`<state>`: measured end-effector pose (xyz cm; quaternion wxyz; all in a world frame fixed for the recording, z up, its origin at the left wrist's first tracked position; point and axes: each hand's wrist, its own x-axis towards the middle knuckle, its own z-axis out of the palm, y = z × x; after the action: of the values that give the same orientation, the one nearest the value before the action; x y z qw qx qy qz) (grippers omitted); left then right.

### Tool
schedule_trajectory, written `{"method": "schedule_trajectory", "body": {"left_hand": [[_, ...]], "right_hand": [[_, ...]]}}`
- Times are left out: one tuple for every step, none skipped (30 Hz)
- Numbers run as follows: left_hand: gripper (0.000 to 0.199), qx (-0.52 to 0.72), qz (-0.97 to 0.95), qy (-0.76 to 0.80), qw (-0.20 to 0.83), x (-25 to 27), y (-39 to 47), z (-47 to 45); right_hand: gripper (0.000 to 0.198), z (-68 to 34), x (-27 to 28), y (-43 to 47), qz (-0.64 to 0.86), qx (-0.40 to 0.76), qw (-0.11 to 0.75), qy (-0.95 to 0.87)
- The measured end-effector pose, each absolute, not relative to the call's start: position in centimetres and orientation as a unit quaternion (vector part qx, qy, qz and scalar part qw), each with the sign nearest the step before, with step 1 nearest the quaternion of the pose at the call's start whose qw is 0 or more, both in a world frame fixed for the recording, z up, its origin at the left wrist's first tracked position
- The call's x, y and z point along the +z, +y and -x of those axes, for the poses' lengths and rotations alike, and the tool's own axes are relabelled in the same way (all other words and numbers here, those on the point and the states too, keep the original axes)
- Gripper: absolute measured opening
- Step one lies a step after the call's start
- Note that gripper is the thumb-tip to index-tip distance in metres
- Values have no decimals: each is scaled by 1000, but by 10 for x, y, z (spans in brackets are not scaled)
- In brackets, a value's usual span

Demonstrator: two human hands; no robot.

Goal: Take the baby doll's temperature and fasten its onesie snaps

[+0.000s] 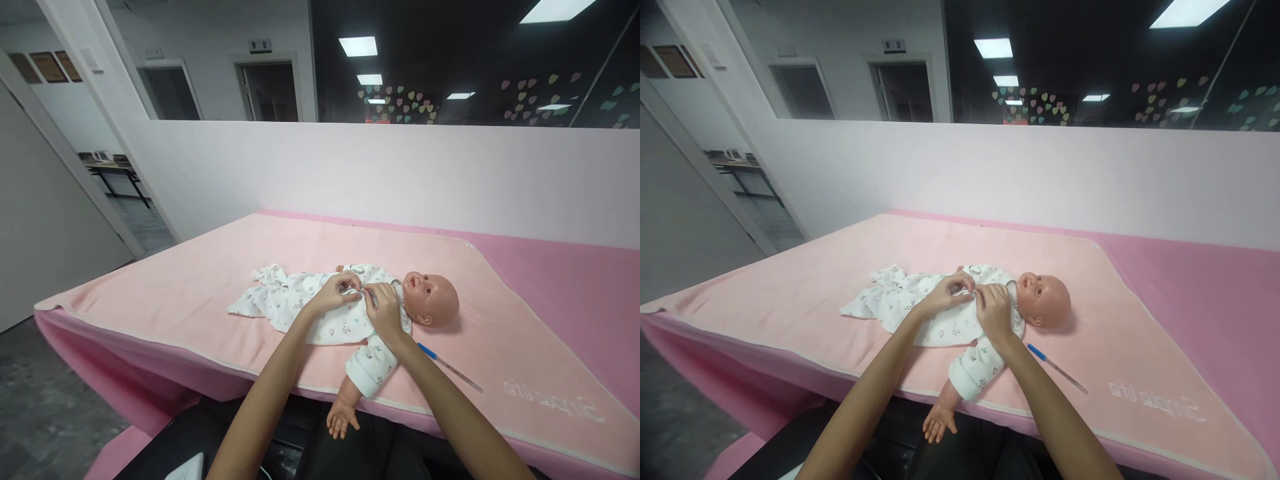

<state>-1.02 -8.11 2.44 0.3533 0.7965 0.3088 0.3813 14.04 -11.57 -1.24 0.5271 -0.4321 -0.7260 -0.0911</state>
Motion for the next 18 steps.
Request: {"method": "schedule_trajectory", "body": {"left_hand": [[13, 382, -798, 306, 353, 24, -81, 10], [12, 382, -798, 304, 354, 24, -81, 10], [11, 382, -798, 302, 355, 23, -81, 11], [10, 382, -798, 301, 356, 22, -80, 11], [8, 381, -799, 300, 356, 21, -80, 11], [8, 380, -799, 300, 356, 20, -80, 11], [8, 379, -800, 301, 355, 20, -79, 10], [8, 376, -801, 304, 353, 19, -79, 10], [9, 373, -803, 307, 350, 19, -79, 10], [10, 368, -805, 311, 346, 20, -80, 10], [12, 362, -809, 314, 341, 21, -80, 11], [14, 355, -813, 315, 336, 22, -82, 13], [17, 349, -817, 316, 334, 23, -83, 15], [21, 345, -818, 315, 334, 23, -85, 19], [25, 344, -818, 317, 336, 24, -87, 24], [29, 347, -813, 321, 340, 23, -89, 30], [31, 355, -806, 331, 341, 22, -91, 37], [30, 367, -795, 346, 336, 20, -93, 44]], "right_hand": [[15, -140, -12, -116, 433, -92, 528, -725], [15, -140, -13, -116, 434, -92, 529, -724], [16, -140, -13, -116, 436, -91, 529, -722], [16, -140, -13, -116, 439, -89, 530, -720], [16, -140, -13, -116, 442, -88, 530, -718], [17, -140, -13, -116, 446, -87, 529, -717], [17, -140, -13, -116, 449, -86, 529, -715], [17, -140, -13, -115, 452, -85, 527, -714], [16, -140, -13, -115, 454, -84, 525, -715], [16, -140, -14, -115, 456, -84, 522, -715], [17, -140, -14, -115, 460, -86, 518, -716], [17, -140, -14, -115, 464, -90, 512, -717], [17, -140, -14, -115, 468, -98, 505, -719], [18, -140, -14, -115, 470, -108, 497, -721], [18, -141, -14, -116, 469, -121, 489, -725], [18, -141, -14, -117, 465, -136, 482, -730], [18, -141, -13, -118, 456, -150, 473, -739], [18, -140, -12, -119, 442, -164, 463, -751]]}}
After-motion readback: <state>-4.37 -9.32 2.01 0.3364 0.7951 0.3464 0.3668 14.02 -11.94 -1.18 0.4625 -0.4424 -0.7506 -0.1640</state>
